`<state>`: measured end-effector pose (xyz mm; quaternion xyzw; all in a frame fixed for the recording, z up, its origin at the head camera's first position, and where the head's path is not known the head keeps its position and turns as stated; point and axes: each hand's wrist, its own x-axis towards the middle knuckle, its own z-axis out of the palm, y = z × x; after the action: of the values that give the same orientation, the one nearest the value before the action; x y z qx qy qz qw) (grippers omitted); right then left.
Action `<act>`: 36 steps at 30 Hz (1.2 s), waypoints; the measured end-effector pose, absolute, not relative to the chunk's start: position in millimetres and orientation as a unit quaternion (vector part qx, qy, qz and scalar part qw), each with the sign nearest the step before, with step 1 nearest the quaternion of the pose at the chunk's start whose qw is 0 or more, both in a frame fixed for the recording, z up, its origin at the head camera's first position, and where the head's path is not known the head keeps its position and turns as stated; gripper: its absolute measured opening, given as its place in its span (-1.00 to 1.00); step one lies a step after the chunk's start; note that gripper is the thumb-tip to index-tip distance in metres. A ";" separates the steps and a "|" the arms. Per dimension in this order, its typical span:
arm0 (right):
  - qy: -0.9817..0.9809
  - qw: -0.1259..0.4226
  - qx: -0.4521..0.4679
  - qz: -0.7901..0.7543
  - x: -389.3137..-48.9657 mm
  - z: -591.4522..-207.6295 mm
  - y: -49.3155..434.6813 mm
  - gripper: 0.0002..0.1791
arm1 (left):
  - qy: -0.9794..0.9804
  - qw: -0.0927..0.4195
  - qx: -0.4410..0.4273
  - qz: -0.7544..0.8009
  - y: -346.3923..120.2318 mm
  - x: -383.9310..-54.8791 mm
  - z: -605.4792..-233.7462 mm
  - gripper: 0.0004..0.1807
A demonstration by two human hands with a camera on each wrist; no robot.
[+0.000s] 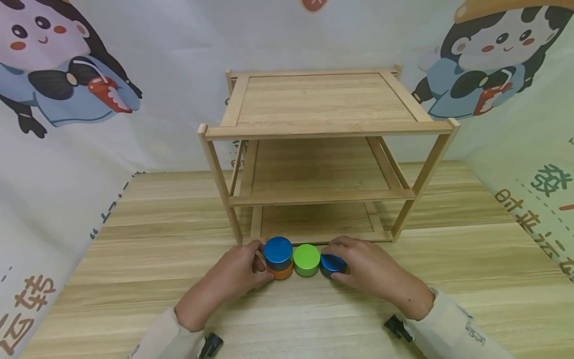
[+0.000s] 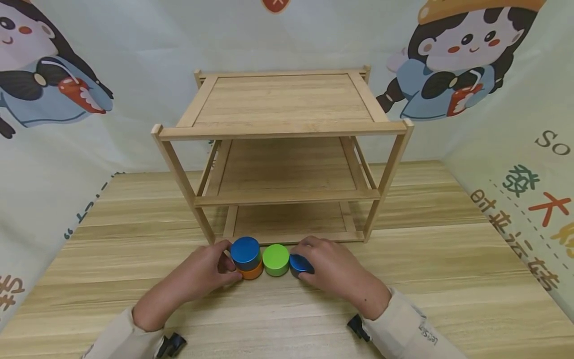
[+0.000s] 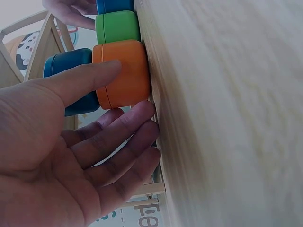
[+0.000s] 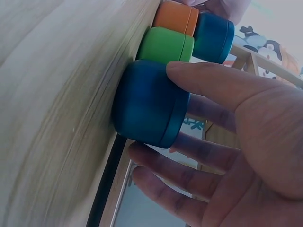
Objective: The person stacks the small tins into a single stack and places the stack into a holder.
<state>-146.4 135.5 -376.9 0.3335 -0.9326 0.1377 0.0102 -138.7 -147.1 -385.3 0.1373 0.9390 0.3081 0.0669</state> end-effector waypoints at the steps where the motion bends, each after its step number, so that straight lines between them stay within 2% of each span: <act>1: -0.932 0.008 0.334 0.138 -146.6 -376.9 135.8 -0.51 | 0.939 0.067 0.137 0.307 -147.1 -138.6 -385.3 -0.54; 36: -0.929 0.013 0.349 0.120 -144.7 -371.5 139.1 -0.56 | 0.937 0.067 0.148 0.309 -148.4 -140.4 -386.1 -0.55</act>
<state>-144.7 139.1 -371.5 0.3493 -0.9293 0.1197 0.0130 -140.4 -148.4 -386.1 0.1482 0.9370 0.3091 0.0671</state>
